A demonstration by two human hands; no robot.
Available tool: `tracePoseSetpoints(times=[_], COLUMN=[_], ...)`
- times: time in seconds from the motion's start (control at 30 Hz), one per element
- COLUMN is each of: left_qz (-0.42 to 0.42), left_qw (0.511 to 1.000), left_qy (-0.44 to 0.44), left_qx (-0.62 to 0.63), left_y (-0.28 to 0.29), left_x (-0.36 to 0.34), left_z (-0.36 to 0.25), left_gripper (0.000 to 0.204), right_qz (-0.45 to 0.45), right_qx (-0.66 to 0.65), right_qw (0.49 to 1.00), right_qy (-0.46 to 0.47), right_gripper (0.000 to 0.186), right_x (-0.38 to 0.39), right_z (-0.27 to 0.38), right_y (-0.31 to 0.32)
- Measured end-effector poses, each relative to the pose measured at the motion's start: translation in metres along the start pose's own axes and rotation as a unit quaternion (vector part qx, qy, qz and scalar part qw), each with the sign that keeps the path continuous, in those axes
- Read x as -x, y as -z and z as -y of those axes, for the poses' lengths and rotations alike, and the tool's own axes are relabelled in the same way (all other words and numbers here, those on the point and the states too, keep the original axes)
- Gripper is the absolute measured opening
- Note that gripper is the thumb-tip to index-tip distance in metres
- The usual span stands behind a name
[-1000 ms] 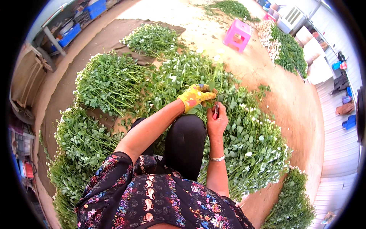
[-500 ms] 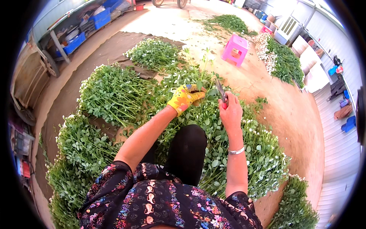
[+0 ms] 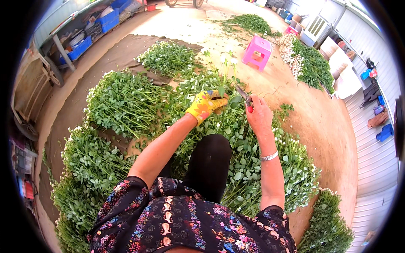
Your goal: The person trims stems and removes leaves from individual flowers using shears, then places the processed flowers onto organized piles on the floor.
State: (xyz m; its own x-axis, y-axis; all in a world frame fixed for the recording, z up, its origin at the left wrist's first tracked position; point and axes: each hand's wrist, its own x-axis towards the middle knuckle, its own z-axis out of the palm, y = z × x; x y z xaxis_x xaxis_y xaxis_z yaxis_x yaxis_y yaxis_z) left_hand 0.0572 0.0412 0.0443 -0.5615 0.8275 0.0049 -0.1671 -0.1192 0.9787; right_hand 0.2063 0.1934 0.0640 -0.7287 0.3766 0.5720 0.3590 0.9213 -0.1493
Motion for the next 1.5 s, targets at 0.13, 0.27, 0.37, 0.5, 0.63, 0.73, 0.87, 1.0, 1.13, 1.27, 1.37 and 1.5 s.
tracePoseSetpoints(times=[0.13, 0.27, 0.37, 0.5, 0.63, 0.73, 0.87, 1.0, 1.13, 1.27, 1.37, 1.5], left_qz=[-0.008, -0.023, -0.025, -0.030, -0.031, -0.046, -0.057, -0.071, -0.132, -0.215, -0.277, -0.333], left_qw=[1.000, 1.000, 0.999, 0.999, 0.995, 0.991, 0.986, 0.986, 0.989, 0.953, 0.920, 0.899], left_qy=[-0.002, -0.013, -0.029, -0.042, -0.049, -0.063, -0.062, -0.084, -0.049, -0.085, -0.094, -0.066], left_qx=[-0.003, 0.012, 0.018, -0.006, -0.086, -0.110, -0.140, -0.127, 0.047, 0.194, 0.260, 0.276], left_y=[-0.003, -0.003, -0.005, -0.010, -0.014, -0.014, -0.020, -0.018, 0.022, 0.090, 0.129, 0.153], left_x=[0.002, 0.004, 0.002, -0.001, -0.003, -0.005, 0.000, 0.001, -0.010, -0.017, -0.022, -0.004], left_z=[-0.003, -0.003, 0.000, 0.005, 0.004, 0.007, -0.001, -0.008, -0.028, -0.058, -0.062, -0.064], left_gripper=[0.018, 0.019, 0.015, 0.014, 0.017, 0.017, 0.017, 0.022, 0.044, 0.045, 0.022, 0.033], right_qz=[-0.001, -0.010, -0.012, 0.030, 0.091, 0.110, 0.101, 0.115, 0.076, 0.079, 0.174, 0.287], right_qx=[-0.013, -0.065, -0.047, 0.035, 0.120, 0.148, 0.150, 0.124, -0.033, -0.189, -0.383, -0.529], right_qw=[1.000, 0.998, 0.998, 0.997, 0.987, 0.981, 0.978, 0.979, 0.996, 0.978, 0.903, 0.788], right_qy=[0.005, 0.014, 0.048, 0.056, 0.054, 0.062, 0.100, 0.111, 0.024, -0.032, -0.084, -0.133], right_gripper=[0.024, 0.021, 0.022, 0.023, 0.023, 0.022, 0.018, 0.013, 0.015, 0.023, 0.026, 0.027], right_x=[0.003, 0.004, -0.002, -0.016, -0.031, -0.038, -0.040, -0.047, -0.040, -0.017, -0.002, 0.010], right_z=[-0.002, 0.008, 0.024, 0.036, 0.036, 0.040, 0.035, 0.031, 0.028, 0.018, 0.010, 0.048], right_y=[0.003, 0.009, 0.018, 0.034, 0.045, 0.057, 0.063, 0.057, 0.055, 0.031, -0.014, -0.027])
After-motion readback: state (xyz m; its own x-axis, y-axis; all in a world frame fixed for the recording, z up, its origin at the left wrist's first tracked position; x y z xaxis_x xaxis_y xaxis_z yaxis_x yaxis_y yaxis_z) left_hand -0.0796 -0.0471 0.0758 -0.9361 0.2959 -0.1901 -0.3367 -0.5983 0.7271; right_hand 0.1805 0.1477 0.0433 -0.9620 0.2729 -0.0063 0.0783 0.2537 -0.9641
